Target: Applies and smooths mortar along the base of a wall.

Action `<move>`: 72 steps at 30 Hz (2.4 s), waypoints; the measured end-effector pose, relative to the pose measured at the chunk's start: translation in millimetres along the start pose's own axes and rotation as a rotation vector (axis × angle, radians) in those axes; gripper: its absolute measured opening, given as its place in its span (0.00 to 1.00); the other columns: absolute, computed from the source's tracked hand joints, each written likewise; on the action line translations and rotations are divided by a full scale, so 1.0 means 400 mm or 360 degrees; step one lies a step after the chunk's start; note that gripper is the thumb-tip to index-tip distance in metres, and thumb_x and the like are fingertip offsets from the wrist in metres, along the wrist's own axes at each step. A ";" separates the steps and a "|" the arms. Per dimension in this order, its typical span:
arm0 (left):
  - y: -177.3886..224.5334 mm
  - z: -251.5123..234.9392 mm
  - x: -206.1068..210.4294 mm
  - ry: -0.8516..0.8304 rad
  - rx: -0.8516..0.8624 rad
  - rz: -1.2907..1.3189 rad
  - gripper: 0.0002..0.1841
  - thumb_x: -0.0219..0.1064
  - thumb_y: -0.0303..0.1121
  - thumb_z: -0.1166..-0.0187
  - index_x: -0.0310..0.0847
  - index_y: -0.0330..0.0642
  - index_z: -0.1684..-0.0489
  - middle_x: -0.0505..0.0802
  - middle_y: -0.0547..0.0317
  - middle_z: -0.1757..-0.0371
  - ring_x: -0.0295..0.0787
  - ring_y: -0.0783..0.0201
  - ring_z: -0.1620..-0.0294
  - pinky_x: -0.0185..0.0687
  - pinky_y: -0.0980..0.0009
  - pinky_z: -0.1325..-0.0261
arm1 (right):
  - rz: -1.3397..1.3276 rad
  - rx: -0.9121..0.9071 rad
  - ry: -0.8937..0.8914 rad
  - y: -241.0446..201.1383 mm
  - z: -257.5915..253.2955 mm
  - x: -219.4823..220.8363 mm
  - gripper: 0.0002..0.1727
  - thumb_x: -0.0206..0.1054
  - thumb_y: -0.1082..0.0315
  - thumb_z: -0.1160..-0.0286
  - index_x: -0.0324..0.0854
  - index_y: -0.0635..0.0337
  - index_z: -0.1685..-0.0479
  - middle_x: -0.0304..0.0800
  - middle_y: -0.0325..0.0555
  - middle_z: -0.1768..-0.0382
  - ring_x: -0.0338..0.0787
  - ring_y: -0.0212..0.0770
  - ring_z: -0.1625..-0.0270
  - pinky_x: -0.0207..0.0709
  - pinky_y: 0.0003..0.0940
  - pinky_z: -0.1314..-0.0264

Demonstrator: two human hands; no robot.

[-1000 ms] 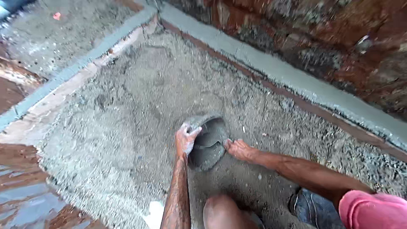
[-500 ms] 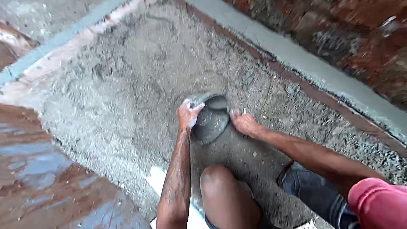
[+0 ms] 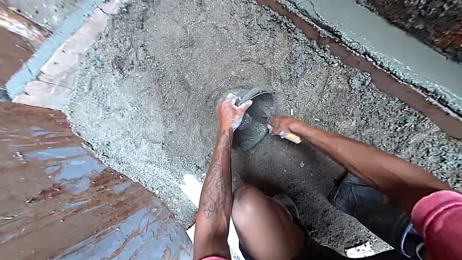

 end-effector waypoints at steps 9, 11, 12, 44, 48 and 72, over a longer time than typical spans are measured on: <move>-0.062 -0.012 -0.037 0.0049 0.0101 0.0235 0.20 0.81 0.42 0.32 0.78 0.39 0.84 0.85 0.57 0.67 0.79 0.63 0.63 0.73 0.59 0.55 | -0.1141 -0.0410 -0.0296 0.098 -0.162 0.140 0.13 0.67 0.72 0.20 0.76 0.62 0.41 0.80 0.41 0.77 0.79 0.33 0.83 0.78 0.28 0.78; -0.072 -0.029 -0.044 0.0103 0.0051 0.0274 0.19 0.80 0.41 0.32 0.78 0.40 0.84 0.84 0.61 0.68 0.79 0.67 0.64 0.73 0.62 0.56 | -0.1251 -0.0480 -0.0287 0.076 -0.167 0.153 0.16 0.67 0.73 0.21 0.76 0.62 0.36 0.81 0.42 0.74 0.79 0.32 0.81 0.78 0.28 0.75; -0.077 -0.030 -0.049 0.0111 0.0037 0.0289 0.19 0.80 0.41 0.31 0.79 0.41 0.83 0.84 0.61 0.68 0.79 0.68 0.64 0.73 0.64 0.56 | -0.1296 -0.0514 -0.0273 0.062 -0.168 0.160 0.17 0.66 0.73 0.22 0.75 0.62 0.36 0.81 0.41 0.74 0.79 0.32 0.81 0.79 0.27 0.74; -0.028 -0.078 -0.059 0.0344 -0.0599 0.0017 0.22 0.74 0.47 0.22 0.85 0.32 0.69 0.87 0.46 0.68 0.82 0.50 0.63 0.73 0.44 0.51 | -0.1425 -0.0545 0.1142 0.305 0.228 -0.693 0.14 0.63 0.75 0.29 0.77 0.64 0.44 0.83 0.43 0.72 0.80 0.34 0.81 0.80 0.30 0.78; -0.010 -0.083 -0.045 0.0349 -0.0608 -0.0040 0.23 0.74 0.47 0.22 0.82 0.32 0.73 0.84 0.49 0.70 0.80 0.52 0.65 0.72 0.46 0.54 | -0.0282 0.0243 0.1282 0.316 0.111 -0.924 0.23 0.72 0.63 0.23 0.80 0.69 0.35 0.85 0.71 0.38 0.86 0.69 0.35 0.75 0.72 0.34; 0.526 0.149 -0.287 0.0446 -0.1183 0.0427 0.19 0.75 0.27 0.26 0.86 0.33 0.37 0.93 0.39 0.43 0.91 0.47 0.41 0.81 0.46 0.33 | -0.0428 0.0510 0.0216 0.384 1.252 -0.316 0.36 0.72 0.62 0.25 0.68 0.64 0.16 0.82 0.71 0.29 0.81 0.69 0.25 0.68 0.67 0.20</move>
Point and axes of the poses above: each hand's wrist, its own z-axis away from the middle knuckle, its own x-axis out of the palm, y = z × x, the point moved 6 cm from there along -z, towards the middle knuckle
